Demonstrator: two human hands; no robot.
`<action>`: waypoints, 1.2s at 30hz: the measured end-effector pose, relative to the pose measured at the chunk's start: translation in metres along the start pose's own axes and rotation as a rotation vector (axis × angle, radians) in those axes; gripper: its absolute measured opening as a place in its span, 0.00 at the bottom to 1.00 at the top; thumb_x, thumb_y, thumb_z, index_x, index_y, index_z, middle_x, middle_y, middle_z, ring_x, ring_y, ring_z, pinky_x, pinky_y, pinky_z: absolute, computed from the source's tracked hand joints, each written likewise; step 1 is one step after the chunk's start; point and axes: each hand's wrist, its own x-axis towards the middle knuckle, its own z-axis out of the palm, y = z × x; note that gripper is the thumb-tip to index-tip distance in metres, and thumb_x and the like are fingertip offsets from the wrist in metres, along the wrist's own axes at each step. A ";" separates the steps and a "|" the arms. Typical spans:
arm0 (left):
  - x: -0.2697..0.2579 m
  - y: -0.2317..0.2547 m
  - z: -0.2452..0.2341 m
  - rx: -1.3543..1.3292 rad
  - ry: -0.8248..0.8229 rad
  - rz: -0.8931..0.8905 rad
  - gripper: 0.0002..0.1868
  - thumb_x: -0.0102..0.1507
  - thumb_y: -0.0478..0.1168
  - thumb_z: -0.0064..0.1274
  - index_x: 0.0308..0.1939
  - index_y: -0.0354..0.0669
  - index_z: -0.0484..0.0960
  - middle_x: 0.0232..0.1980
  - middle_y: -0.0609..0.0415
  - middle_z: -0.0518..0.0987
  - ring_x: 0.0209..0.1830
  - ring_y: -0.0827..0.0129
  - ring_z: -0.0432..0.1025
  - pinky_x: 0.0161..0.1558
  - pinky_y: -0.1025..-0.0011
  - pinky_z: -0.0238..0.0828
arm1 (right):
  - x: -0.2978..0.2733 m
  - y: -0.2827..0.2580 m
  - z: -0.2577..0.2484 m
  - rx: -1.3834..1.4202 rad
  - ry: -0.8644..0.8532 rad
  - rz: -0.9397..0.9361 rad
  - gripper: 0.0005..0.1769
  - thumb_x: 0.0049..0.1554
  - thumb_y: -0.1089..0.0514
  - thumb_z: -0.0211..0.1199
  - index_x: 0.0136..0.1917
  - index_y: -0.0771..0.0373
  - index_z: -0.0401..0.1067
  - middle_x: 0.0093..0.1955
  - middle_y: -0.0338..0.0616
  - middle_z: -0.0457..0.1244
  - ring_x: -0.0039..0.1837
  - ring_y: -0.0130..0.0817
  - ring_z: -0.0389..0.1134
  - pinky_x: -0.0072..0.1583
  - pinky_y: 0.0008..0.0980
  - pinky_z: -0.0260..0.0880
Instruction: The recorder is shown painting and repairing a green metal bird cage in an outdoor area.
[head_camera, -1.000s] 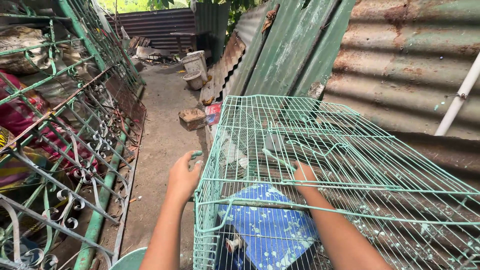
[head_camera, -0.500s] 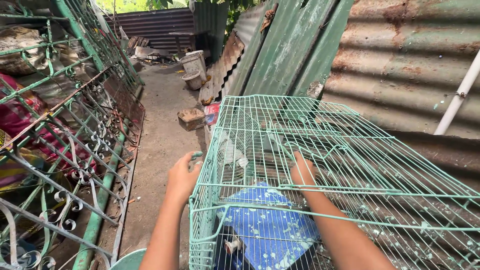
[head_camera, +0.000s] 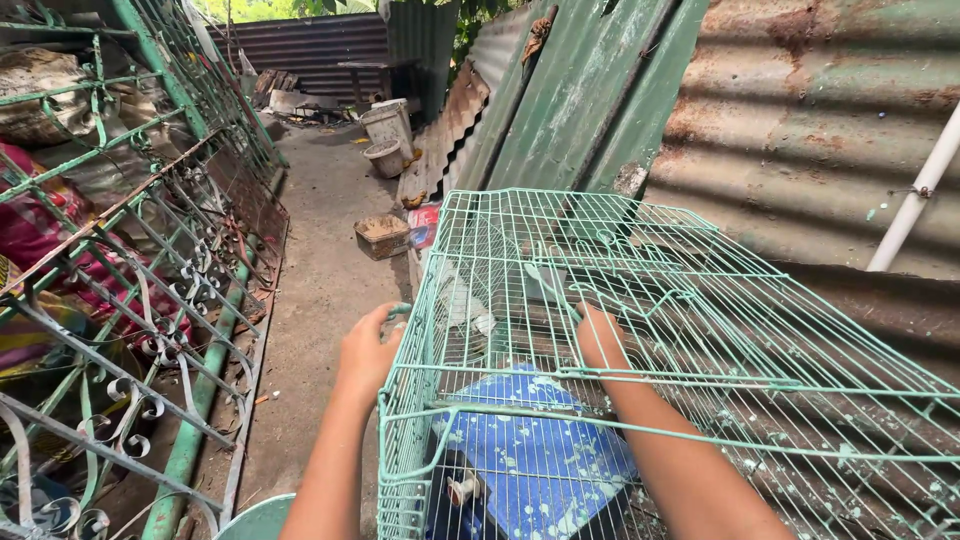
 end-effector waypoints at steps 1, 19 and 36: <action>-0.001 -0.002 0.001 -0.002 -0.001 -0.002 0.22 0.62 0.45 0.55 0.61 0.52 0.81 0.61 0.47 0.81 0.61 0.53 0.75 0.60 0.60 0.69 | -0.002 0.005 0.003 -0.003 -0.001 0.000 0.21 0.58 0.60 0.52 0.64 0.51 0.73 0.51 0.63 0.70 0.56 0.62 0.72 0.58 0.54 0.71; 0.016 -0.020 0.019 -0.017 -0.018 0.018 0.25 0.61 0.49 0.57 0.63 0.54 0.79 0.64 0.48 0.79 0.65 0.53 0.72 0.63 0.59 0.68 | -0.013 0.011 0.010 -0.019 0.049 -0.092 0.22 0.57 0.63 0.54 0.64 0.55 0.72 0.47 0.64 0.69 0.51 0.64 0.72 0.51 0.57 0.72; 0.012 -0.011 0.036 -0.027 -0.072 -0.028 0.24 0.65 0.49 0.51 0.66 0.57 0.78 0.64 0.48 0.79 0.67 0.54 0.71 0.64 0.59 0.66 | -0.003 0.034 0.000 -0.102 -0.086 -0.093 0.23 0.57 0.62 0.53 0.64 0.52 0.72 0.49 0.64 0.69 0.54 0.63 0.72 0.55 0.57 0.72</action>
